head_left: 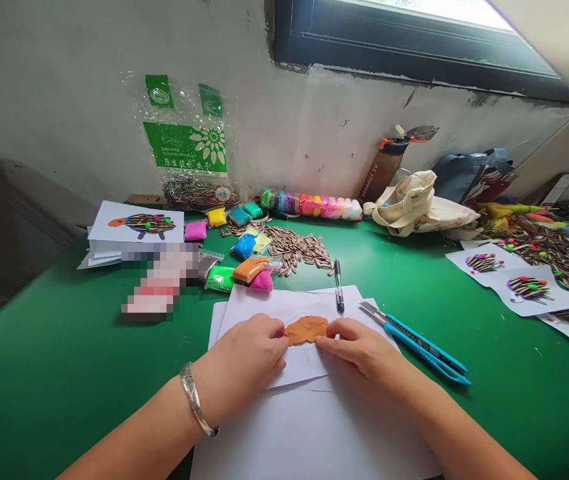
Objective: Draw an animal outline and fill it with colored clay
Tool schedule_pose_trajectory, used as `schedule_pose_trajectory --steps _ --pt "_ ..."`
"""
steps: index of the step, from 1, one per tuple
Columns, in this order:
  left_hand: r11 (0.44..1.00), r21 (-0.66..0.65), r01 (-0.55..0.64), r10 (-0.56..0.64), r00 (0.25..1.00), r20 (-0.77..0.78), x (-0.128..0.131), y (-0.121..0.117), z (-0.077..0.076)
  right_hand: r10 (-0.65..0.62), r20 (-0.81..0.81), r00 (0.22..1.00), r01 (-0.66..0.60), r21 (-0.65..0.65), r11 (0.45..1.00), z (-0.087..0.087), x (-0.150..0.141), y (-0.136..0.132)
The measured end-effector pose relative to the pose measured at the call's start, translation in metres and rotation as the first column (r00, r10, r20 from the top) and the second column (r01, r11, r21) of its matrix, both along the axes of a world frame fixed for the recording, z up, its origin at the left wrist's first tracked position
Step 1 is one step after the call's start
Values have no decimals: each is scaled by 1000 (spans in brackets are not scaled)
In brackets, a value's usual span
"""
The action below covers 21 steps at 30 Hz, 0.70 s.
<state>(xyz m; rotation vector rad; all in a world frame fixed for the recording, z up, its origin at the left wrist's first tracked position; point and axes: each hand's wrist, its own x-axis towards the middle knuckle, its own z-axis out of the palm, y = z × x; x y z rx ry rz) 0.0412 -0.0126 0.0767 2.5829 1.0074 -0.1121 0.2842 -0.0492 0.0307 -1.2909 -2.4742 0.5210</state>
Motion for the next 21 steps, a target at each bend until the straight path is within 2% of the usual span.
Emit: schedule_pose_trajectory --steps 7,13,18,21 --pt "1000 -6 3 -3 1000 10 0 1 -1 16 -20 1000 -16 1 1000 2 3 -1" --pt "1000 3 1 -1 1000 3 0 0 -1 12 -202 979 -37 -124 992 6 8 1" --pt "1000 18 7 -7 1000 3 0 0 -1 27 -63 998 -32 -81 996 3 6 1" --pt "1000 17 10 -10 1000 -5 -1 0 -2 26 -61 998 -30 -69 997 0 6 1"
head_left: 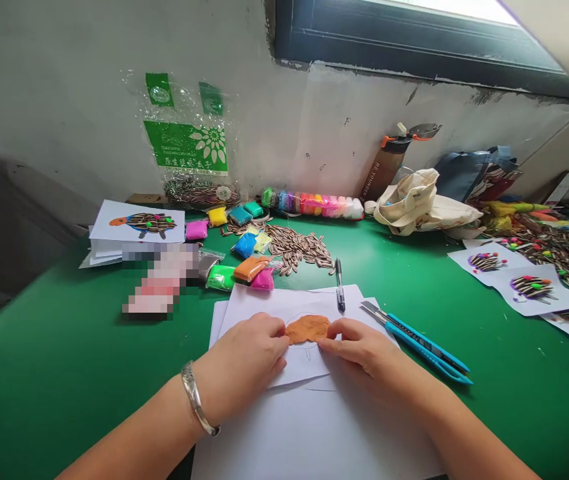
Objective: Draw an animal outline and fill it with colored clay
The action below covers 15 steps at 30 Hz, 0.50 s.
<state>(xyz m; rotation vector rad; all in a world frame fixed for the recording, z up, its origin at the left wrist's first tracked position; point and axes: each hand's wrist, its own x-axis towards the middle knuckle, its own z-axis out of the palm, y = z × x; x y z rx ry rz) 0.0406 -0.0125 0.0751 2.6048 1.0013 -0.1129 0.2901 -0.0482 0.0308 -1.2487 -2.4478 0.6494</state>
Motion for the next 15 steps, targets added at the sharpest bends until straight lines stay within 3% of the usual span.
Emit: schedule_pose_trajectory --steps 4,10,15 --pt "1000 -6 -7 7 1000 29 -1 -1 -2 5 -111 994 -4 14 1000 -3 1 1" --pt "1000 -23 -16 16 1000 9 0 -1 -1 -15 69 998 12 33 999 1 -7 -1" --pt "1000 -19 -15 15 1000 13 0 0 1 -13 107 994 10 26 1000 4 -9 -2"
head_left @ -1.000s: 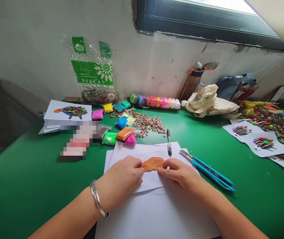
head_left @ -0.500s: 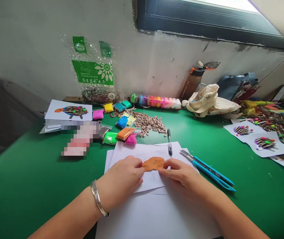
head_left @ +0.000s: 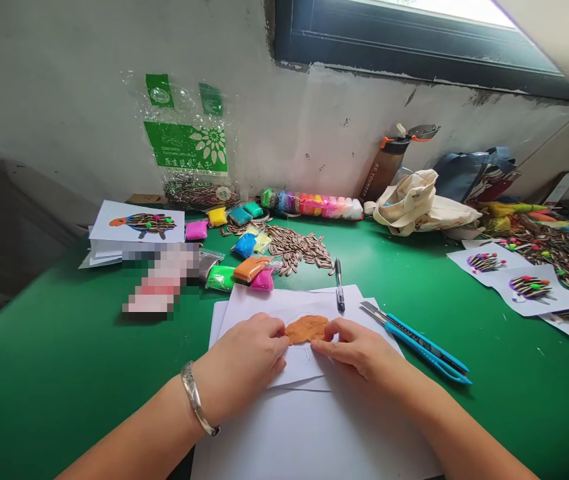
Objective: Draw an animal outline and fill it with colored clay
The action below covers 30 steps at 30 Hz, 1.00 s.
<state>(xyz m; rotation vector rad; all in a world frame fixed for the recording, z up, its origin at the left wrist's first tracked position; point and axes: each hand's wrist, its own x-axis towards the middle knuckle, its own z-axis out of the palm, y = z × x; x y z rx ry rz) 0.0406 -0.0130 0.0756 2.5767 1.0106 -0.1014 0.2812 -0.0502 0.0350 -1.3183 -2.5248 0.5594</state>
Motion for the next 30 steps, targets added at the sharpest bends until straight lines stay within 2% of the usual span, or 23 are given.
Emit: schedule_pose_trajectory --steps 3,8,14,17,23,26,30 --pt "1000 -1 2 -2 1000 5 0 0 -1 0 -28 1000 -1 -40 999 0 2 0" --pt "1000 10 -3 2 1000 6 0 -1 -2 -31 -196 980 14 -89 996 -2 4 2" --pt "1000 5 1 -1 1000 -24 1 -1 1 -1 -64 998 -1 -35 999 2 0 1" --pt "1000 12 0 0 1000 -19 1 -1 1 7 -72 997 -9 -37 999 2 1 1" --pt "1000 -5 -3 3 1000 30 -1 0 -3 -39 -262 964 28 -45 999 -9 6 3" --pt "1000 -7 1 -1 998 69 -2 0 -4 -52 -218 975 46 -33 998 -7 4 4" --pt "1000 -2 0 0 996 84 -3 -1 -3 -72 -80 994 74 22 997 7 0 10"
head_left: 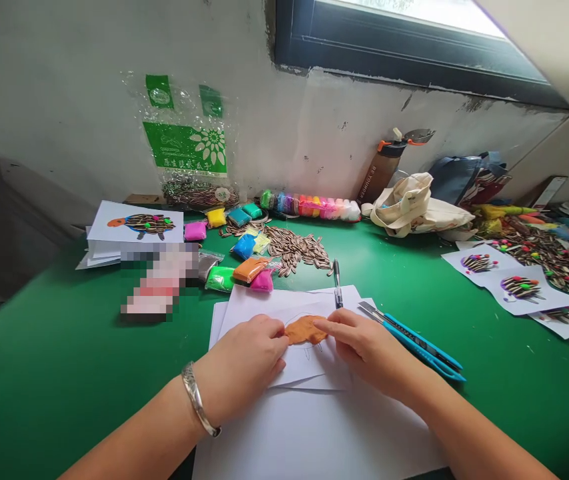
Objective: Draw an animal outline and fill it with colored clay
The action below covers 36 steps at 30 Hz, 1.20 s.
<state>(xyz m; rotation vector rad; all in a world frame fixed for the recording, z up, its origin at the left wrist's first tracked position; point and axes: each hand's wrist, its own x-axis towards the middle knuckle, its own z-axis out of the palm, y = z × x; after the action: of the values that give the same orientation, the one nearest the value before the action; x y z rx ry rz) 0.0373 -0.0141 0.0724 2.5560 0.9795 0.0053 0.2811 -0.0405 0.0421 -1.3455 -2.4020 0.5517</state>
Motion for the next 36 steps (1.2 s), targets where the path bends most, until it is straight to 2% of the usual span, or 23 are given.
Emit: schedule_pose_trajectory --steps 5,11,15,26,29,36 --pt "1000 -8 -3 3 999 -52 -1 -2 4 -24 129 991 23 9 1000 9 -10 8" --pt "1000 9 22 -21 991 -134 3 -2 9 -18 168 986 14 28 1000 -7 -13 7" --pt "1000 17 12 -9 985 -170 6 -3 12 11 146 989 -16 32 999 -11 -8 5" --pt "1000 25 12 -8 987 -158 7 -4 13 -74 208 975 44 143 989 -19 -10 4" --pt "999 40 36 -29 987 -160 7 -4 11 -85 198 976 59 134 989 -17 -11 4" --pt "1000 12 1 1 991 -135 7 -4 10 -133 160 978 128 38 991 -11 -16 4"
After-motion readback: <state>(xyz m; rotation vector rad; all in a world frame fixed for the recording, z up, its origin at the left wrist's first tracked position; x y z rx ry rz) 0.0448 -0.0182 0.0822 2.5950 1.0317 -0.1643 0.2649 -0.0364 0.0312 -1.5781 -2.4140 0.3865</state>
